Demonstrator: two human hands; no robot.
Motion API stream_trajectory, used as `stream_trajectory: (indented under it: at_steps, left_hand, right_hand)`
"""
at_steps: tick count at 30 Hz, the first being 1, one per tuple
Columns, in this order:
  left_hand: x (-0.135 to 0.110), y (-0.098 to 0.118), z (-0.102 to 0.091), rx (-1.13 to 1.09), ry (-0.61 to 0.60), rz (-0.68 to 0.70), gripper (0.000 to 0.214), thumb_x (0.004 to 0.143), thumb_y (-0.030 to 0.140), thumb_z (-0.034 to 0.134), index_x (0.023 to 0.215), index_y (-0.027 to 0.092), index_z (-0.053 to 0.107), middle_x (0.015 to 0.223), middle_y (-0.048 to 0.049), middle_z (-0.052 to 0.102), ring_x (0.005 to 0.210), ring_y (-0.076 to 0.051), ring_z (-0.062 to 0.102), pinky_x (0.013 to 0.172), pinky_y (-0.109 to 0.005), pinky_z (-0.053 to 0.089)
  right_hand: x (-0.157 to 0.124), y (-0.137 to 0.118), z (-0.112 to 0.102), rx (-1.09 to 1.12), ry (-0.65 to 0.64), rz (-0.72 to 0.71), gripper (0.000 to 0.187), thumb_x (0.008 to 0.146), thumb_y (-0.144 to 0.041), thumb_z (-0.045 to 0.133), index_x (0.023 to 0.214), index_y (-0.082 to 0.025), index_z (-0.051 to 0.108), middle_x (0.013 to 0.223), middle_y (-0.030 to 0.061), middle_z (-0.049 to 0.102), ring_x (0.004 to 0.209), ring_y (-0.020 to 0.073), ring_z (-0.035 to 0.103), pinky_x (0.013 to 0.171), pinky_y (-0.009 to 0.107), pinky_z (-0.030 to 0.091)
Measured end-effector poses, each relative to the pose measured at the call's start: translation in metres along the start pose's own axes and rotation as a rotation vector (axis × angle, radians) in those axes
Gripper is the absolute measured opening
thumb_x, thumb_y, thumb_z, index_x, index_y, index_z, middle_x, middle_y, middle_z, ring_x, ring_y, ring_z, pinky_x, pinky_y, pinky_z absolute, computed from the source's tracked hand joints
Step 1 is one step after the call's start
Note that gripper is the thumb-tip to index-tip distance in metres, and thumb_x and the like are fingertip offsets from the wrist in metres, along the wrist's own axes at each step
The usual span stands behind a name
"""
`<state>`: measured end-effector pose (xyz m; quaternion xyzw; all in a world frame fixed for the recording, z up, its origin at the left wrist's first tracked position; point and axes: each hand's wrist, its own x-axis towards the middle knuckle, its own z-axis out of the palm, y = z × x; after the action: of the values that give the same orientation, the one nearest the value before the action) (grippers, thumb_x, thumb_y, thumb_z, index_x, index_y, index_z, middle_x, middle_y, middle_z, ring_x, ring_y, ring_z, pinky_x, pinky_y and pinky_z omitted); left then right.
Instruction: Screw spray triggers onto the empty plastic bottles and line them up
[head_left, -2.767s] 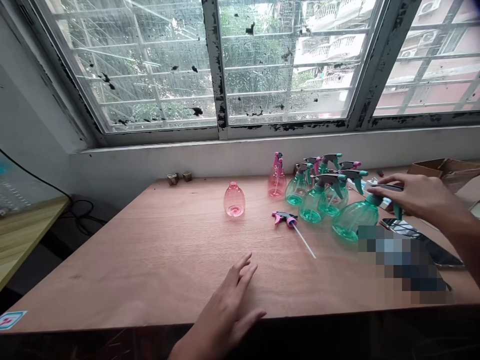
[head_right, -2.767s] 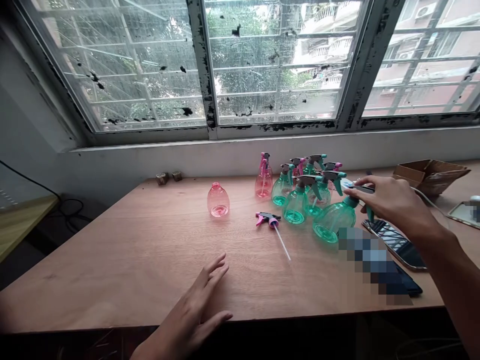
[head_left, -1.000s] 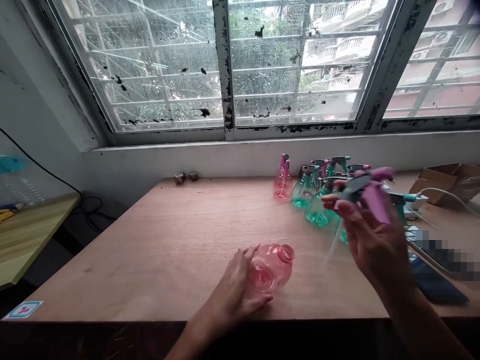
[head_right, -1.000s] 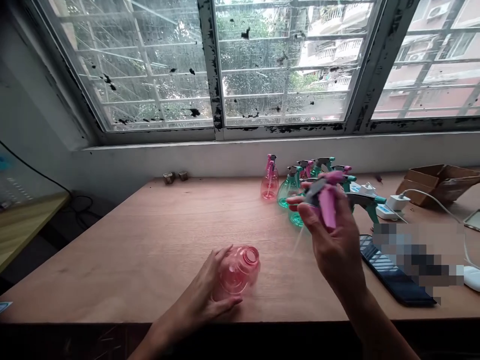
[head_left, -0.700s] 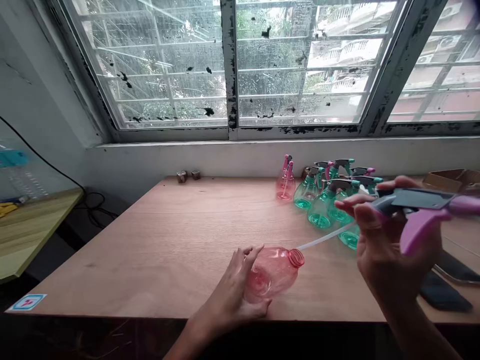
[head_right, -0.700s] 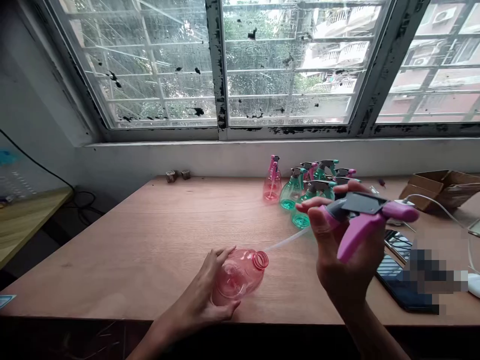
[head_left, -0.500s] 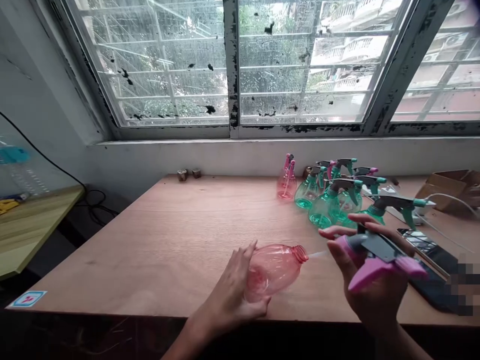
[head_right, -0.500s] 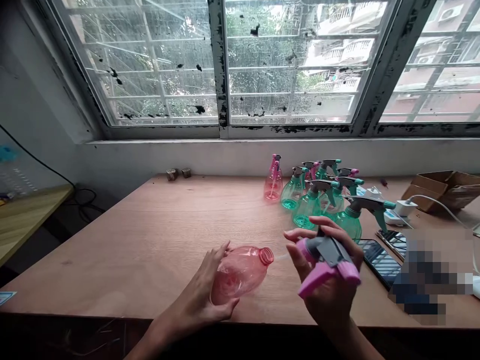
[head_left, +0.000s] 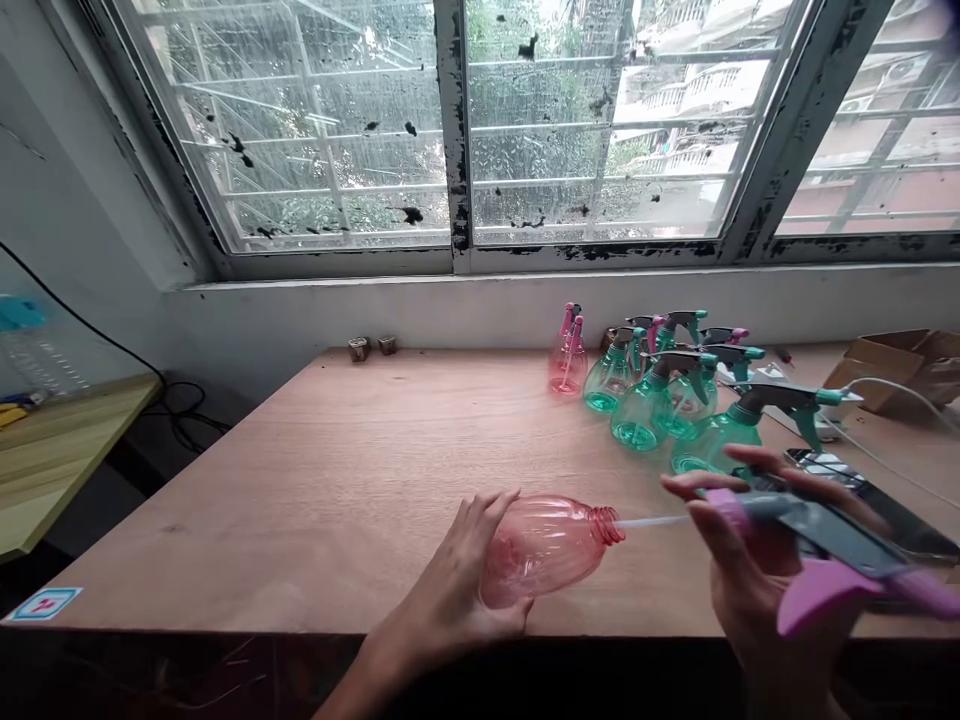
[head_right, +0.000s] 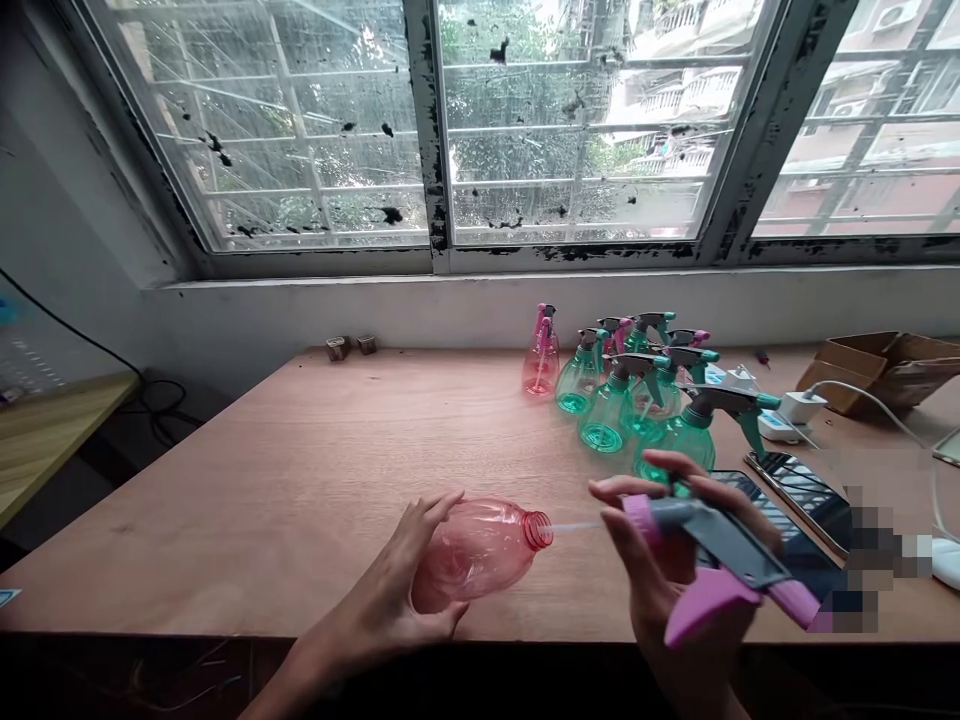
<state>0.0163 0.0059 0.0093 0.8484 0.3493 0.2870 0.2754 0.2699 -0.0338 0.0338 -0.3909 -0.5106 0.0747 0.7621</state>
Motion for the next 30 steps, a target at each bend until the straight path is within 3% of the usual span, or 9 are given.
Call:
stream_trajectory:
  at_steps: [4, 7, 9, 12, 15, 19, 22, 26, 30]
  left_hand:
    - [-0.006, 0.0, 0.001, -0.4, 0.051, -0.147, 0.099, 0.075, 0.02, 0.078, 0.155, 0.03, 0.021, 0.147, -0.0123, 0.048, 0.135, -0.035, 0.046, 0.118, -0.055, 0.032]
    - [-0.009, 0.0, 0.003, -0.766, 0.123, -0.274, 0.072, 0.088, 0.036, 0.067, 0.151, 0.028, 0.031, 0.143, -0.0118, 0.053, 0.134, -0.034, 0.05, 0.113, -0.051, 0.038]
    - [-0.008, -0.001, 0.005, -0.852, 0.199, -0.316, 0.066, 0.09, 0.045, 0.064, 0.147, 0.024, 0.039, 0.142, -0.0132, 0.055, 0.132, -0.036, 0.052, 0.113, -0.051, 0.038]
    - [-0.007, -0.005, 0.009, -0.89, 0.264, -0.385, 0.07, 0.09, 0.053, 0.063, 0.148, 0.022, 0.04, 0.141, -0.016, 0.056, 0.124, -0.039, 0.06, 0.106, -0.051, 0.045]
    - [-0.006, -0.008, 0.012, -0.928, 0.256, -0.419, 0.072, 0.091, 0.056, 0.061, 0.15, 0.022, 0.037, 0.141, -0.0165, 0.056, 0.122, -0.04, 0.063, 0.1, -0.051, 0.05]
    - [-0.009, -0.003, 0.01, -0.883, 0.266, -0.38, 0.073, 0.089, 0.056, 0.063, 0.149, 0.022, 0.041, 0.147, -0.0143, 0.054, 0.14, -0.04, 0.047, 0.116, -0.051, 0.036]
    - [-0.011, 0.002, 0.007, -0.78, 0.25, -0.341, 0.075, 0.089, 0.056, 0.065, 0.151, 0.022, 0.039, 0.153, -0.0123, 0.049, 0.147, -0.038, 0.036, 0.124, -0.049, 0.023]
    - [-0.013, 0.004, 0.005, -0.727, 0.204, -0.27, 0.077, 0.091, 0.056, 0.063, 0.154, 0.023, 0.034, 0.156, -0.0118, 0.045, 0.149, -0.037, 0.033, 0.124, -0.05, 0.023]
    - [-0.011, 0.003, 0.006, -0.721, 0.205, -0.243, 0.077, 0.091, 0.055, 0.064, 0.154, 0.023, 0.034, 0.16, -0.0124, 0.041, 0.151, -0.037, 0.029, 0.125, -0.05, 0.025]
  right_hand:
    - [-0.014, 0.023, 0.002, 0.003, -0.138, 0.11, 0.037, 0.085, -0.024, 0.078, 0.115, -0.029, 0.055, 0.111, 0.0051, 0.061, 0.086, 0.0227, 0.069, 0.079, 0.039, 0.056]
    - [-0.027, 0.045, -0.006, -0.085, -0.295, 0.238, 0.021, 0.088, -0.029, 0.073, 0.107, -0.028, 0.062, 0.11, 0.0049, 0.061, 0.092, 0.0234, 0.066, 0.073, 0.033, 0.055]
    - [-0.034, 0.054, -0.01, -0.079, -0.406, 0.32, 0.02, 0.086, -0.031, 0.075, 0.104, -0.028, 0.065, 0.109, 0.0041, 0.063, 0.093, 0.0237, 0.067, 0.075, 0.032, 0.055]
    - [-0.038, 0.057, -0.011, -0.021, -0.528, 0.481, 0.03, 0.079, -0.029, 0.081, 0.105, -0.029, 0.067, 0.099, 0.0009, 0.07, 0.088, 0.0222, 0.069, 0.075, 0.028, 0.056]
    - [-0.036, 0.051, -0.009, 0.051, -0.624, 0.582, 0.03, 0.076, -0.026, 0.084, 0.101, -0.029, 0.07, 0.091, -0.0014, 0.074, 0.083, 0.0204, 0.069, 0.071, 0.024, 0.056]
    - [-0.032, 0.045, -0.008, 0.038, -0.64, 0.594, 0.029, 0.072, -0.024, 0.085, 0.098, -0.028, 0.073, 0.091, -0.0016, 0.077, 0.083, 0.0207, 0.07, 0.073, 0.023, 0.056]
    - [-0.029, 0.042, -0.01, -0.031, -0.67, 0.594, 0.023, 0.076, -0.033, 0.08, 0.097, -0.024, 0.076, 0.09, 0.0021, 0.079, 0.085, 0.0249, 0.071, 0.074, 0.028, 0.057]
    - [-0.025, 0.04, -0.012, -0.106, -0.713, 0.58, 0.024, 0.082, -0.044, 0.073, 0.089, -0.021, 0.078, 0.084, 0.0044, 0.078, 0.084, 0.029, 0.07, 0.073, 0.032, 0.056]
    - [-0.022, 0.039, -0.01, -0.122, -0.757, 0.575, 0.023, 0.085, -0.042, 0.069, 0.088, -0.02, 0.078, 0.085, 0.0052, 0.077, 0.083, 0.0294, 0.069, 0.071, 0.032, 0.053]
